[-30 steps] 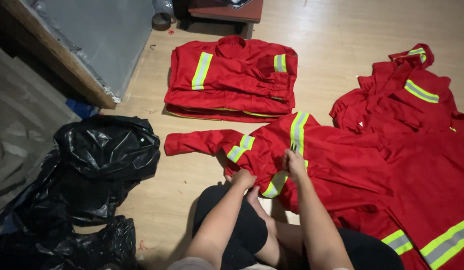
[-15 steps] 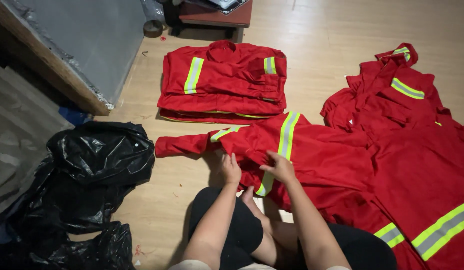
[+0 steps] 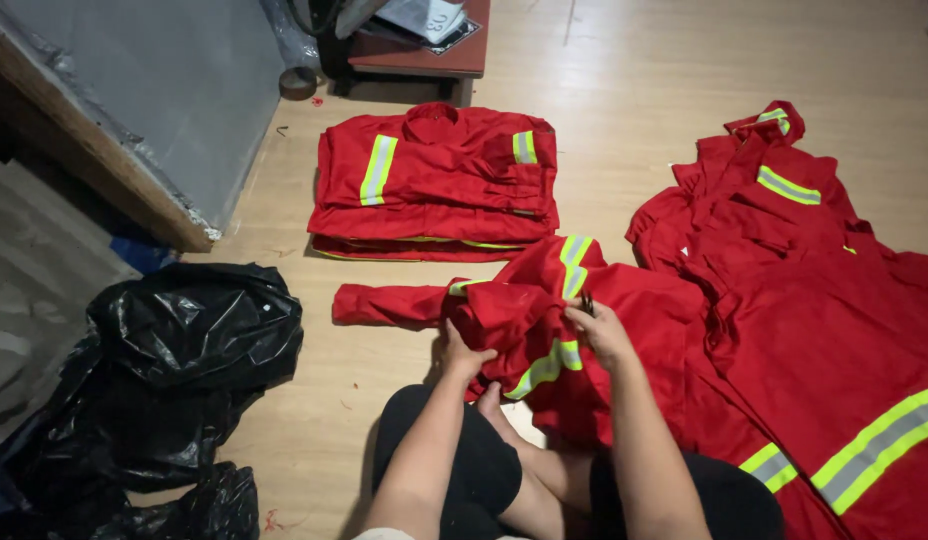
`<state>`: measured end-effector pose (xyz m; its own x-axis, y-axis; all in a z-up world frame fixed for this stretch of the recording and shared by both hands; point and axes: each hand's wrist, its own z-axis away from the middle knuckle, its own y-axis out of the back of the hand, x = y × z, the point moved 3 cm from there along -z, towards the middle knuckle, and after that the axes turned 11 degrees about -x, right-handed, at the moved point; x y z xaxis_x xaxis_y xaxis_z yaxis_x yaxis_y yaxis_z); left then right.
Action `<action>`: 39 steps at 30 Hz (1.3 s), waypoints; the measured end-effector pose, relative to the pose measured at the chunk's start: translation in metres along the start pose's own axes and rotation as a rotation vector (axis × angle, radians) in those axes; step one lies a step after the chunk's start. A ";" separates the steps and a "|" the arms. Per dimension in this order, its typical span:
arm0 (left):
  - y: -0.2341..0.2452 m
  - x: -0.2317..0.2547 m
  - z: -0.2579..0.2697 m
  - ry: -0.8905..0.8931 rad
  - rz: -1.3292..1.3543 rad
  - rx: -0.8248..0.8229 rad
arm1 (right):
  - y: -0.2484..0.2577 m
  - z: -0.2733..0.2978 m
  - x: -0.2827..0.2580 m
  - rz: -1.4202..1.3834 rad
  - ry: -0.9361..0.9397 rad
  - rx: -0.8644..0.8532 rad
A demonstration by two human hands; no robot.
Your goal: Folding and stacking red jumpsuits on the floor
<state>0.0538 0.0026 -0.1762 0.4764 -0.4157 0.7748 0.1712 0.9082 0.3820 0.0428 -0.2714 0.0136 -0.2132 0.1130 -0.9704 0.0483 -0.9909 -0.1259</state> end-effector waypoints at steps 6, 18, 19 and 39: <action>0.034 0.069 0.071 0.038 -0.159 0.026 | 0.042 0.019 0.030 -0.036 -0.061 0.052; -0.017 0.043 0.045 -0.910 -0.341 0.220 | -0.093 -0.019 0.069 0.756 0.138 -0.324; -0.012 0.047 0.047 -0.904 -0.341 0.226 | -0.094 -0.023 0.074 0.757 0.139 -0.333; 0.031 0.043 0.059 0.402 0.617 0.186 | -0.009 -0.047 0.060 -0.251 -0.076 0.118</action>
<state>0.0286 0.0095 -0.1013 0.7221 0.2474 0.6460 -0.3594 0.9321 0.0448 0.0752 -0.2524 -0.0531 -0.2773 0.3539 -0.8932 -0.1278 -0.9350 -0.3308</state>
